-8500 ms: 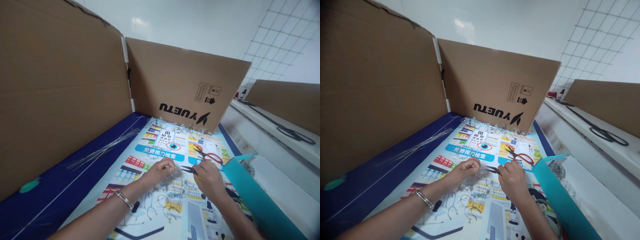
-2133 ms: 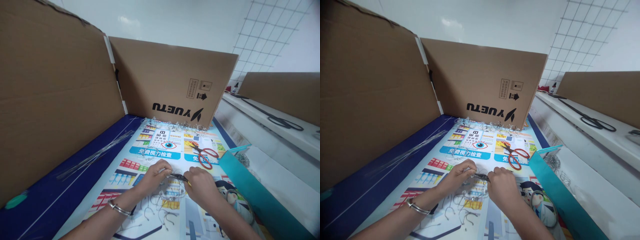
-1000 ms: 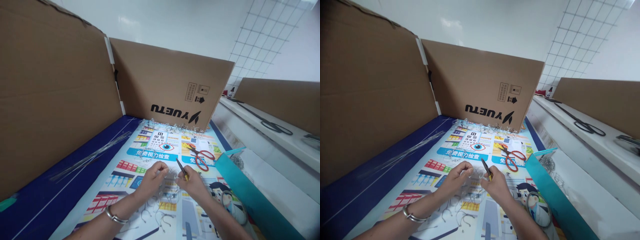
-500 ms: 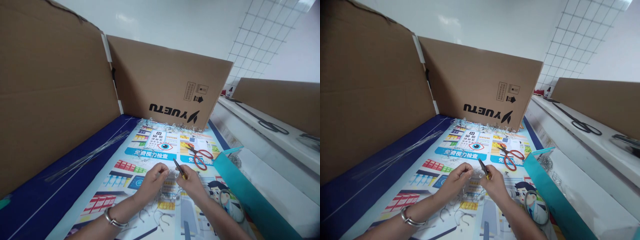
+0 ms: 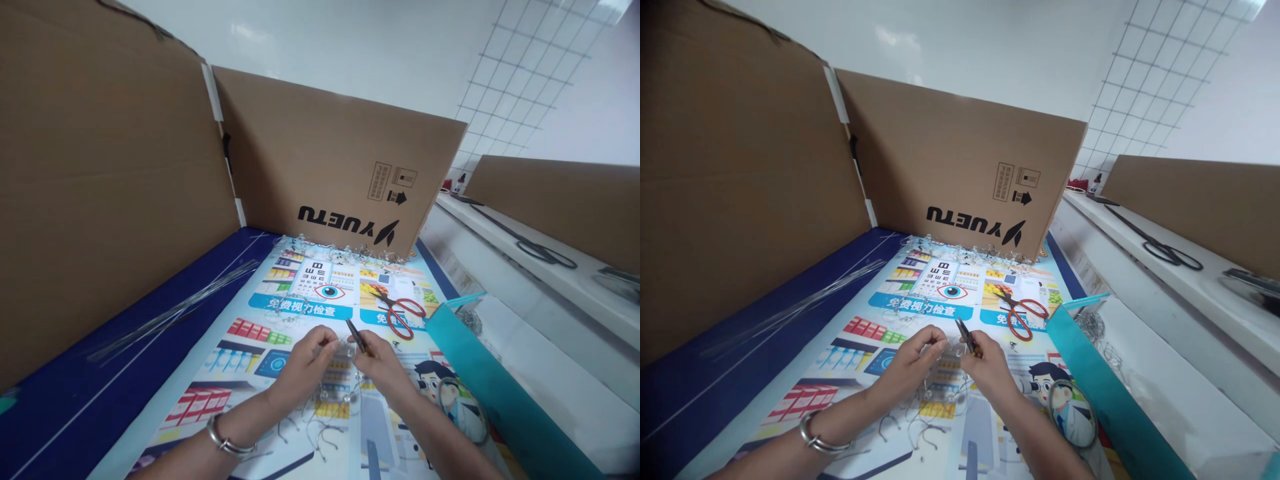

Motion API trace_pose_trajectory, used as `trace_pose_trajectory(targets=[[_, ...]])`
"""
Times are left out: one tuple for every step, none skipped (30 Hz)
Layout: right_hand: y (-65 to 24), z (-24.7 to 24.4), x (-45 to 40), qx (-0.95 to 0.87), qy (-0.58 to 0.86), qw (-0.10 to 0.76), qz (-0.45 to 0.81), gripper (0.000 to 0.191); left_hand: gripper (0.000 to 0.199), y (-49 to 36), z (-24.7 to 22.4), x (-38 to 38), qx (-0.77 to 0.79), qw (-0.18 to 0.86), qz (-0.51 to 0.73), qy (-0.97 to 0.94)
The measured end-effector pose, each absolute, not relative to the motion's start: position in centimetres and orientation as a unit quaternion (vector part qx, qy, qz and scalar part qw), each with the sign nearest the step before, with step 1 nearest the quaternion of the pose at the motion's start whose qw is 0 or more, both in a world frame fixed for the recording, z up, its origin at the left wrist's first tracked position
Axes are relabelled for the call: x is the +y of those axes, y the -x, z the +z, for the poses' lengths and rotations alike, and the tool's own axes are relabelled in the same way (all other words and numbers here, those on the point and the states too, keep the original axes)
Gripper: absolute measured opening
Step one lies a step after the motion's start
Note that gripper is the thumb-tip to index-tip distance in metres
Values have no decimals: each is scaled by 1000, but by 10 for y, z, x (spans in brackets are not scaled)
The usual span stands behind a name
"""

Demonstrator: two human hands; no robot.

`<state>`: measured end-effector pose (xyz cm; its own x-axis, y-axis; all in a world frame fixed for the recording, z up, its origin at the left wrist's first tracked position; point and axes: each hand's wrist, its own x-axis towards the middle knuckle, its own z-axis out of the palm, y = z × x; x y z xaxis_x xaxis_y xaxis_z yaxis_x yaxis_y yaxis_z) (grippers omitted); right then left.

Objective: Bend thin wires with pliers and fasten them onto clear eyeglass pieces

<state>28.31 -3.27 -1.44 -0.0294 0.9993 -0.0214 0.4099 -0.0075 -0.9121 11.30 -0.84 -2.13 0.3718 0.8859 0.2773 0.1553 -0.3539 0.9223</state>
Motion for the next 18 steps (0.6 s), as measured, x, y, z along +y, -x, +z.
trace_pose_trajectory(targets=[[-283, -15, -33, -598, 590, 373, 394, 22, 15, -113, -21, -8, 367, 430, 421, -709], [-283, -15, -33, -598, 590, 375, 392, 22, 15, -113, -21, -9, 365, 429, 419, -712], [-283, -15, -32, -599, 589, 377, 391, 22, 15, -113, -20, -9, 362, 428, 416, -716], [-283, -15, -32, -600, 587, 378, 390, 21, 15, -113, -20, -9, 361, 426, 414, -719], [-283, -16, -32, -602, 585, 379, 390, 21, 14, -113, -20, -8, 361, 424, 411, -722], [-283, -16, -32, -603, 584, 378, 390, 21, 14, -112, -20, -8, 362, 421, 408, -725], [-283, -16, -32, -605, 583, 377, 389, 21, 12, -112, -20, -8, 362, 418, 403, -729], [-284, -17, -31, -605, 584, 376, 389, 21, 11, -112, -21, -8, 363, 414, 399, -733], [-284, -18, -31, -605, 585, 375, 389, 21, 10, -112, -21, -7, 363, 409, 394, -738], [-284, -18, -31, -605, 587, 374, 387, 20, 9, -112, -22, -7, 363, 405, 390, -744], [-284, -19, -30, -606, 588, 373, 385, 19, 9, -113, -22, -7, 361, 399, 386, -749], [-284, -20, -30, -608, 589, 372, 382, 18, 10, -113, -22, -6, 360, 394, 383, -754], [-283, -20, -31, -612, 589, 371, 375, 17, 11, -113, -23, -6, 359, 389, 380, -758], [-283, -20, -31, -617, 591, 369, 366, 16, 12, -113, -23, -5, 358, 385, 377, -763], [-282, -20, -31, -622, 593, 367, 357, 16, 13, -113, -23, -4, 357, 379, 374, -768], [-282, -20, -32, -626, 596, 364, 347, 16, 14, -113, -23, -4, 355, 372, 370, -774], [-281, -19, -33, -630, 600, 360, 337, 16, 15, -113, -24, -3, 352, 363, 366, -781], [-280, -18, -34, -634, 603, 357, 328, 17, 15, -113, -24, -2, 347, 351, 361, -791]])
